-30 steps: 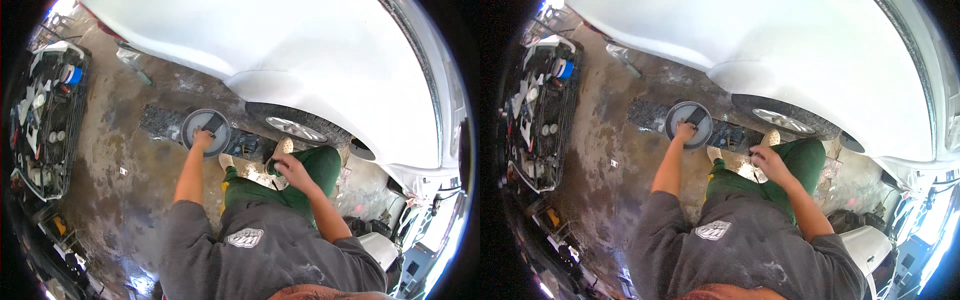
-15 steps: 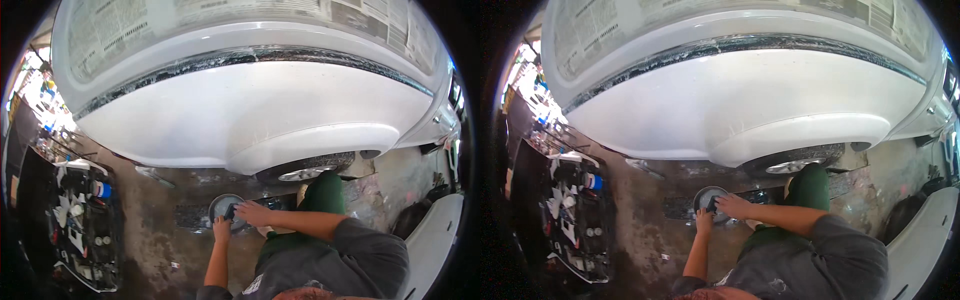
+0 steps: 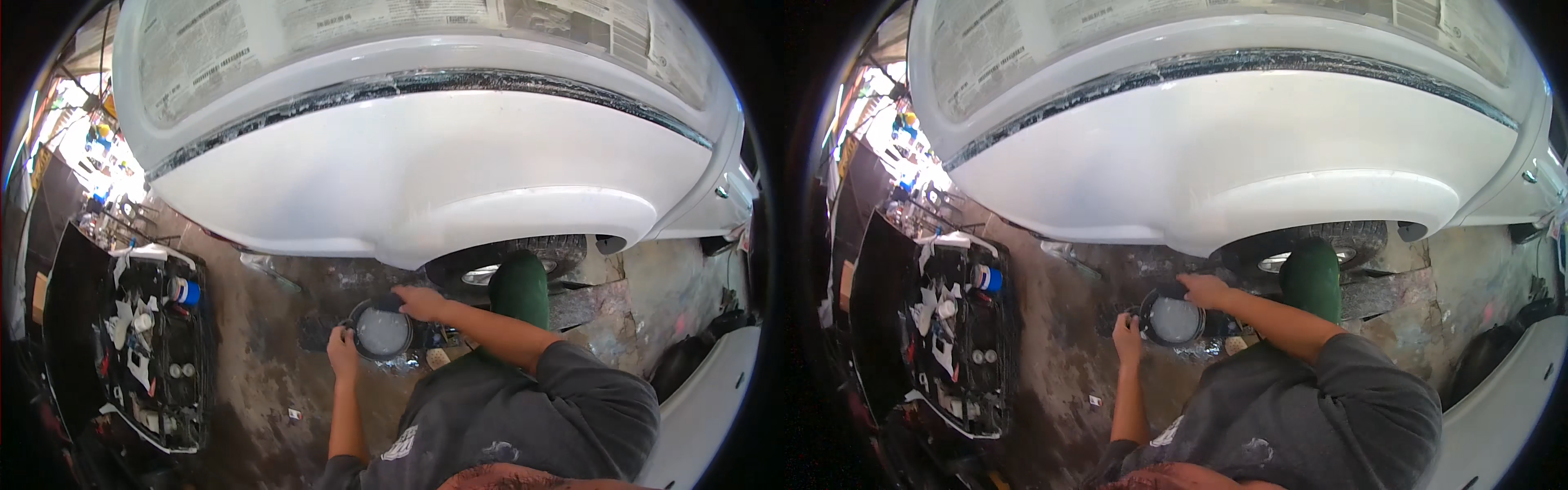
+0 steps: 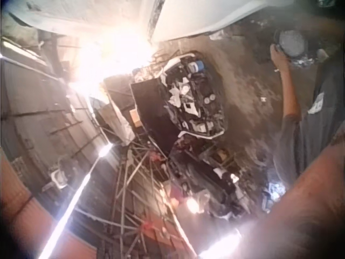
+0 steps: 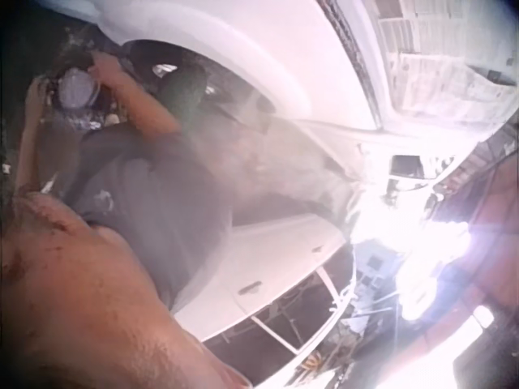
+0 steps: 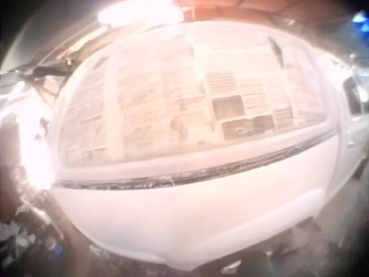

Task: The person sands the body of a white vehicle using a sanding block, dipping the block into a bucket of water and wiping the surface by hand.

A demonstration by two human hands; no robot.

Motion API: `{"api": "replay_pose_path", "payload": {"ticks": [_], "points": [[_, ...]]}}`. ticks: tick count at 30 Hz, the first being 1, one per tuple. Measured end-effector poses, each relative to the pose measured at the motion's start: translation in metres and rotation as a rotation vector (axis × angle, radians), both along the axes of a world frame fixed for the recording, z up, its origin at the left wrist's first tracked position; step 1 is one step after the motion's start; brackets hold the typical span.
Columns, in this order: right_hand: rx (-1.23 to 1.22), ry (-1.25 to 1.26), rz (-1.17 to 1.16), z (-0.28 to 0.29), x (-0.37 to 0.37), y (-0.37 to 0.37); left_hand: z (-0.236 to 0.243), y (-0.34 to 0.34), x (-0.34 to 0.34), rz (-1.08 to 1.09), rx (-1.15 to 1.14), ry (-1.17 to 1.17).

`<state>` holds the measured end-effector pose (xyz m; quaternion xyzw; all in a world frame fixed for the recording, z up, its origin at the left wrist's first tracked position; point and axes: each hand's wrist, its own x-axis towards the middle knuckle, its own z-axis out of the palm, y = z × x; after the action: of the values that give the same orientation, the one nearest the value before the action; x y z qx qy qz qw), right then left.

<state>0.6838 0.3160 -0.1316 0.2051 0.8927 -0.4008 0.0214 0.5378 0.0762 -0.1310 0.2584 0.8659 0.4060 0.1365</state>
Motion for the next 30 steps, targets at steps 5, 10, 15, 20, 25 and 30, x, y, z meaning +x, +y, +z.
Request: {"api": "replay_pose_path", "payload": {"ticks": [5, 10, 15, 20, 25, 30], "points": [[-0.52, 0.313, -0.282, -0.028, 0.052, 0.012, -0.016, 0.035, 0.017, 0.205, 0.313, -0.584], [-0.704, 0.332, -0.42, -0.008, 0.063, 0.0, -0.048, 0.033, 0.021, 0.074, -0.104, 0.429], [-0.985, 0.28, -0.455, 0.034, 0.058, -0.006, 0.0, 0.056, 0.024, 0.072, 0.191, -0.345], [-0.884, 0.318, -0.405, 0.044, 0.057, -0.029, 0.051, 0.084, 0.06, 0.119, 0.665, -0.919], [-0.826, 0.446, -0.379, 0.053, 0.06, -0.035, 0.063, 0.088, 0.076, 0.033, 0.761, -1.004], [-0.833, 0.466, -0.314, 0.058, 0.065, -0.027, 0.072, 0.094, 0.082, -0.046, 0.813, -1.063]]}}
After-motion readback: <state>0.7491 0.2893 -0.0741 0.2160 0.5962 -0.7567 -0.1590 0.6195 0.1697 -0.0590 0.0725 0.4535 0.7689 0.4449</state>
